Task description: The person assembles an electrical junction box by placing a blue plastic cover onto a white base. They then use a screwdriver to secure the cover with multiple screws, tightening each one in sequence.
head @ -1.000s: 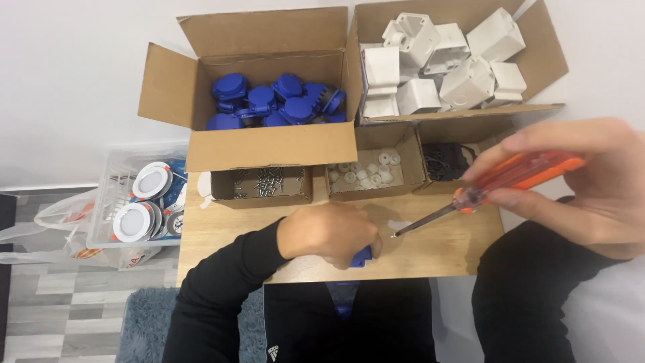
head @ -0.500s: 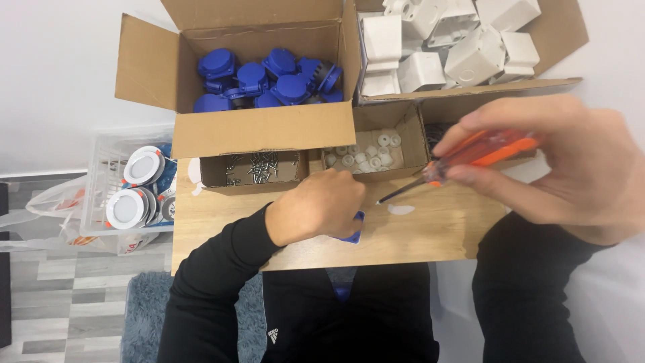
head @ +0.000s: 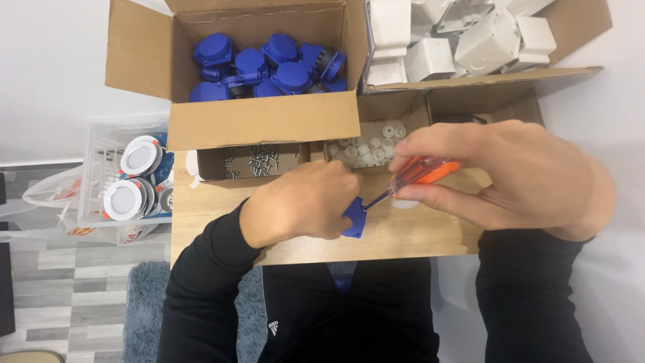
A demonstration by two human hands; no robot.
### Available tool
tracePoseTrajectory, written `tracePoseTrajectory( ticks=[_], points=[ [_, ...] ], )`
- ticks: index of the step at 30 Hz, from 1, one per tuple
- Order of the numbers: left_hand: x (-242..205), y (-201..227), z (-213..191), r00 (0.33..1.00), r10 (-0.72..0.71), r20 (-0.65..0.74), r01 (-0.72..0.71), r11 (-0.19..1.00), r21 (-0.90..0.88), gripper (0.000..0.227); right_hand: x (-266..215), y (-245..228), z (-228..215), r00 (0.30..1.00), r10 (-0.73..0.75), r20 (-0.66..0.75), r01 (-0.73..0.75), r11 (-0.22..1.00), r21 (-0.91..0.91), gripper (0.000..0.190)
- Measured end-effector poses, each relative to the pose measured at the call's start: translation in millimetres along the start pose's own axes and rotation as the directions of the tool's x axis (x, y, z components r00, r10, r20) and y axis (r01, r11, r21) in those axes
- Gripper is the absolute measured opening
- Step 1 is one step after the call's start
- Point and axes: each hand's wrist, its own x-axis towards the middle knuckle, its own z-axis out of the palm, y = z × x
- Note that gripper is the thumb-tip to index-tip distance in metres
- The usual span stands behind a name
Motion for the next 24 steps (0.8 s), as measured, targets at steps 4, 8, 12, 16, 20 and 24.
tracePoseTrajectory(
  ticks=[4,8,12,16,20,24],
  points=[
    [2,4,10,0.997,0.082,0.012,-0.081,0.994,-0.067,0.047,1,8,1,0.937,-0.342,-0.065,0.346,0.936,0.06,0.052],
    [7,-10,27,0.981,0.196,-0.008,-0.194,0.964,-0.18,0.102,-1,18,-3,0.858,-0.508,-0.075,0.514,0.852,0.101,0.07],
    [33,-41,58,0.877,0.461,-0.135,-0.48,0.824,-0.303,0.079,5,16,1,0.802,-0.57,-0.18,0.583,0.812,0.026,0.072],
    [39,-45,66,0.846,0.469,-0.255,-0.533,0.769,-0.354,0.065,10,13,14,0.835,-0.44,-0.329,0.418,0.898,-0.141,0.058],
    [44,-42,71,0.774,0.499,-0.389,-0.628,0.683,-0.373,0.061,19,19,25,0.777,-0.46,-0.43,0.426,0.887,-0.181,0.059],
    [54,-39,80,0.724,0.496,-0.48,-0.683,0.616,-0.393,0.056,25,11,18,0.787,-0.44,-0.432,0.363,0.897,-0.253,0.044]
  ],
)
